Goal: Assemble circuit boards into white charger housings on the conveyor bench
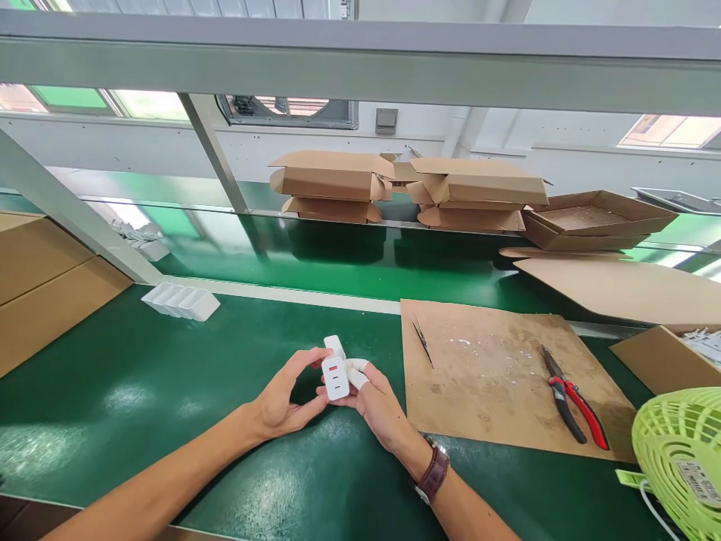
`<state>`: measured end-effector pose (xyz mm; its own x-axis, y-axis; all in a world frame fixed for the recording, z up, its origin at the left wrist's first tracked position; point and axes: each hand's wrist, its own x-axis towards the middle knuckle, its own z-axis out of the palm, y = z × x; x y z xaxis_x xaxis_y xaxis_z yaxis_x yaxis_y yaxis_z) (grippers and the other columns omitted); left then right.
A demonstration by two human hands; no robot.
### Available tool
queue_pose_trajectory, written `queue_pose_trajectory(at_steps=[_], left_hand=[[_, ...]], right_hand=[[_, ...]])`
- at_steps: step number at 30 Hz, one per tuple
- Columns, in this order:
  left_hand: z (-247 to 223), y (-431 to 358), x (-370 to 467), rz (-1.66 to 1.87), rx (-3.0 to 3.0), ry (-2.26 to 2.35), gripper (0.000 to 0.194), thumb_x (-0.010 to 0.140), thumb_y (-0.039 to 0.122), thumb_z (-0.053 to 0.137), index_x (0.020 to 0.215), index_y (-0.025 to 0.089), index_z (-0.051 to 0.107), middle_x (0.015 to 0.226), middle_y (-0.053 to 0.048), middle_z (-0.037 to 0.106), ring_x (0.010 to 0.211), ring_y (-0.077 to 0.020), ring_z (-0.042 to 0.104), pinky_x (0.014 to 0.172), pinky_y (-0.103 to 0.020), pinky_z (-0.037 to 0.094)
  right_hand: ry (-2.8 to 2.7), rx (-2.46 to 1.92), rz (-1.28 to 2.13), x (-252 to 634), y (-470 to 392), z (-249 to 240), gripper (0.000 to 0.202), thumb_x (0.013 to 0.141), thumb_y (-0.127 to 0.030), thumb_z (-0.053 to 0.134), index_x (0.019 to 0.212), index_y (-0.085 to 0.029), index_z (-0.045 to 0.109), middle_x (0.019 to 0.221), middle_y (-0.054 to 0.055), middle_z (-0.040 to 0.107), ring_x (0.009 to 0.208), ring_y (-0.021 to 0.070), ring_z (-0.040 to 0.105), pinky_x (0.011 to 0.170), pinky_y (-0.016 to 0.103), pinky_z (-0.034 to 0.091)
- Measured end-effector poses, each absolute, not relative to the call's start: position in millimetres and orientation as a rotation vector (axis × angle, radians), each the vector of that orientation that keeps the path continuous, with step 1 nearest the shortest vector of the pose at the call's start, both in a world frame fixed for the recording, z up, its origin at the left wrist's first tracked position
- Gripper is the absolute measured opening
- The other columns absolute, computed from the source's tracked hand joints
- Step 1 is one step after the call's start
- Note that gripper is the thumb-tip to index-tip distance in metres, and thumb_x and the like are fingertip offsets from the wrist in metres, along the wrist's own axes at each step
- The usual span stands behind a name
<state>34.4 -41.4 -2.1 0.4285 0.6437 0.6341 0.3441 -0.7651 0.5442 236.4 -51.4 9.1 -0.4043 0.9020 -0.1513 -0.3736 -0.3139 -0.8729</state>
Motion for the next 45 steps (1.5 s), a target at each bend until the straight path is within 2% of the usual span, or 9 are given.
queue_pose_trajectory(at_steps=[8,13,18,22,26,30,36,41,45], left_hand=[[-3.9,-41.5,32.5,1.2,2.341,0.883,0.074,0.091,0.025,0.069,0.155,0.026,0.031,0.13,-0.015,0.064,0.113,-0.0288,0.067,0.097,-0.046,0.058],[-11.9,-36.5,31.7,1.148,2.384,1.016,0.082,0.09,0.032,0.072,0.157,0.024,0.026,0.137,-0.019,0.059,0.122,-0.0342,0.062,0.102,-0.054,0.054],[-20.6,-28.5,29.9,1.152,2.305,1.183,0.079,0.088,0.029,0.072,0.155,0.024,0.03,0.127,-0.014,0.064,0.113,-0.0311,0.064,0.098,-0.053,0.055],[-17.6,-21.8,29.8,1.098,2.054,1.347,0.087,0.077,0.028,0.081,0.151,0.024,0.035,0.124,-0.011,0.066,0.107,-0.0269,0.065,0.099,-0.05,0.055],[-2.1,-7.0,33.2,1.134,1.909,1.424,0.081,0.074,0.022,0.081,0.145,0.023,0.043,0.123,-0.009,0.067,0.109,-0.0253,0.066,0.103,-0.049,0.054],[12.1,14.0,52.8,1.108,1.871,1.332,0.084,0.071,0.02,0.083,0.145,0.022,0.043,0.125,-0.008,0.069,0.109,-0.0248,0.067,0.104,-0.047,0.053],[4.6,53.6,103.4,1.051,1.72,1.263,0.086,0.065,0.022,0.087,0.141,0.019,0.046,0.124,-0.01,0.07,0.102,-0.0236,0.07,0.099,-0.044,0.057],[-9.2,71.7,123.9,1.014,1.741,1.245,0.084,0.068,0.026,0.085,0.142,0.019,0.045,0.124,-0.01,0.07,0.099,-0.0225,0.071,0.098,-0.045,0.057],[-16.3,76.0,121.3,0.977,1.763,1.24,0.083,0.071,0.029,0.083,0.143,0.018,0.044,0.129,-0.013,0.068,0.099,-0.0228,0.07,0.1,-0.046,0.056]], right_hand=[[-1.017,-0.879,1.766,237.2,-51.2,3.5,0.042,0.09,-0.055,0.068,0.114,-0.021,0.064,0.109,0.01,0.076,0.103,0.0306,0.075,0.098,0.058,0.058],[-1.28,-1.003,1.312,230.7,-51.1,-4.6,0.03,0.089,-0.044,0.071,0.111,-0.025,0.064,0.115,0.009,0.073,0.108,0.0257,0.072,0.093,0.044,0.064],[-1.642,-0.903,0.94,230.8,-53.7,-4.2,0.021,0.097,-0.024,0.055,0.115,-0.025,0.065,0.12,0.008,0.07,0.108,0.0191,0.072,0.089,0.031,0.064],[-1.89,-0.856,0.524,239.7,-53.1,-7.7,0.027,0.099,-0.016,0.052,0.123,-0.025,0.063,0.116,0.008,0.071,0.102,0.0181,0.072,0.091,0.03,0.063],[-2.108,-0.732,0.287,241.2,-54.2,-19.0,0.036,0.097,-0.009,0.047,0.127,-0.023,0.062,0.119,0.01,0.07,0.105,0.0211,0.071,0.09,0.033,0.063],[-2.303,-0.751,0.228,237.2,-64.9,-22.2,0.034,0.091,-0.006,0.052,0.118,-0.02,0.066,0.12,0.012,0.069,0.105,0.0247,0.069,0.092,0.039,0.061],[-2.476,-0.856,0.276,238.3,-65.3,-13.5,0.03,0.086,-0.004,0.055,0.11,-0.017,0.067,0.121,0.012,0.068,0.1,0.023,0.066,0.092,0.037,0.058],[-2.587,-0.865,0.318,240.3,-60.8,-9.1,0.024,0.077,-0.006,0.059,0.098,-0.014,0.068,0.125,0.015,0.067,0.107,0.0267,0.064,0.095,0.038,0.056],[-2.613,-0.855,0.325,239.9,-62.0,-5.4,0.021,0.079,-0.009,0.061,0.097,-0.014,0.068,0.125,0.015,0.067,0.107,0.027,0.064,0.096,0.038,0.055]])
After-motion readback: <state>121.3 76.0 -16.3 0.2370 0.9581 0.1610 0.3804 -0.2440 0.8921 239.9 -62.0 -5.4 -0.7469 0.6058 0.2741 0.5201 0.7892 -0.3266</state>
